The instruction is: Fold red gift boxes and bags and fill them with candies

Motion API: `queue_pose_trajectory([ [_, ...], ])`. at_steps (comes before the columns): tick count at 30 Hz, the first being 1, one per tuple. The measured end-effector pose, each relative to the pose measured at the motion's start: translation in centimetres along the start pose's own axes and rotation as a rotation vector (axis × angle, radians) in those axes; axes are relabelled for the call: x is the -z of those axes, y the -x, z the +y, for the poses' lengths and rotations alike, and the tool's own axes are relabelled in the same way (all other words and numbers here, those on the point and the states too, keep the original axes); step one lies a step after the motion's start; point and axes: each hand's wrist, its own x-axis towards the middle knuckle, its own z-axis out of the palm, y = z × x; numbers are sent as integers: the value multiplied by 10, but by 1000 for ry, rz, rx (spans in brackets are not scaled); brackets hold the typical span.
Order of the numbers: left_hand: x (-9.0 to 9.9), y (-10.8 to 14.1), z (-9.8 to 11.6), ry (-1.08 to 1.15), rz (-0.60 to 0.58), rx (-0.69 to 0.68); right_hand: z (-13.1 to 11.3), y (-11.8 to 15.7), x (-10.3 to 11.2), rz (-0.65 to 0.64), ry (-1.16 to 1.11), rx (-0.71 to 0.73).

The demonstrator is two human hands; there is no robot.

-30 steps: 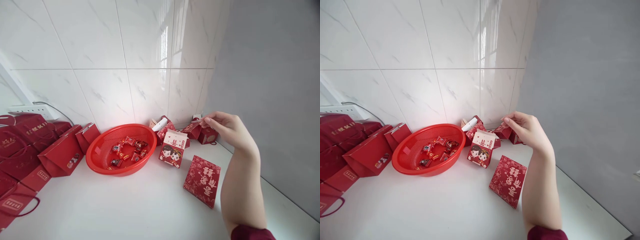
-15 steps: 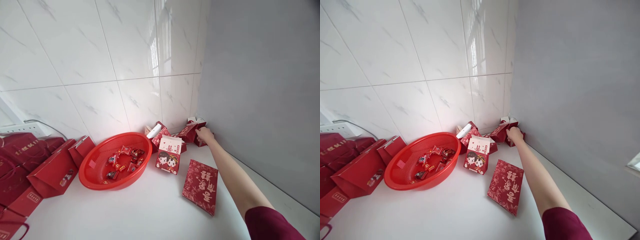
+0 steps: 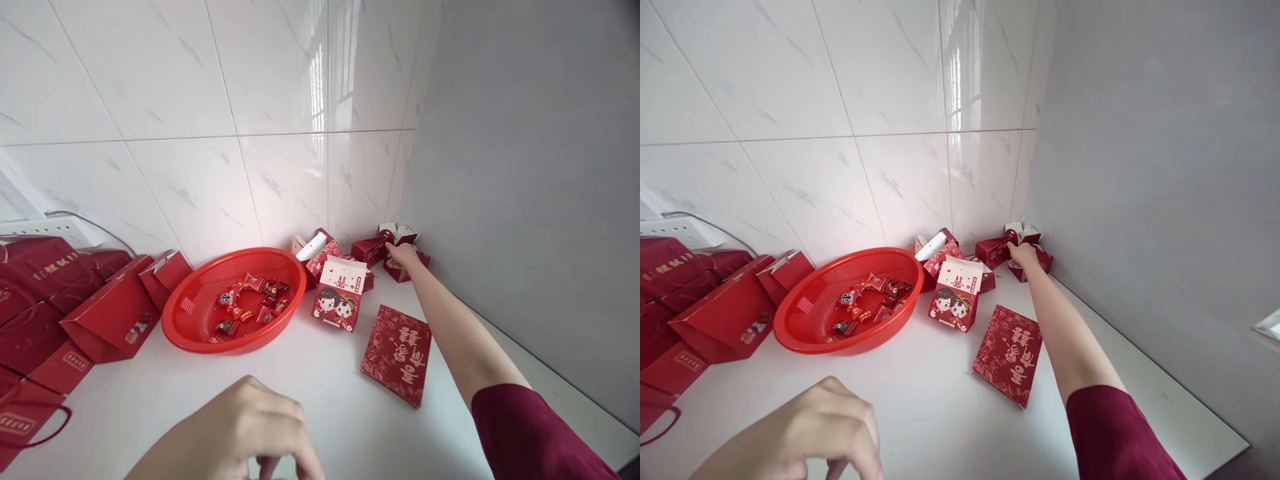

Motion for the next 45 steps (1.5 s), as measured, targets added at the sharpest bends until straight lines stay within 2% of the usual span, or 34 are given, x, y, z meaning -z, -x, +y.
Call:
queue_pose_trajectory([
  [4,13,-3,10,1,71,151,-15,-5,-12,-26,-8,-25],
  [10,10,-1,12,-78,22,195,-25,2,-35,-53,-3,-42],
  [13,12,1,13,-102,27,216,-26,12,-38,-39,8,-23],
  [17,18,7,13,-114,61,246,-30,28,-25,76,53,58],
  [24,30,27,7,-210,165,367,-27,63,17,440,110,296],
  [27,33,35,5,-254,207,415,-19,78,23,442,87,366],
  [29,35,39,5,-271,210,431,-15,85,20,418,62,407],
  [33,34,42,9,-274,205,454,-23,101,-4,457,63,544],
  [36,31,40,13,-245,184,444,-42,125,-38,446,166,728],
  [37,30,39,14,-236,177,434,-47,136,-52,394,220,813],
  [41,25,32,17,-224,132,394,-56,178,-109,26,497,1173],
  [43,24,28,17,-223,112,387,-53,190,-128,-75,617,1290],
  [45,24,26,17,-221,105,394,-48,192,-136,-109,711,1352],
])
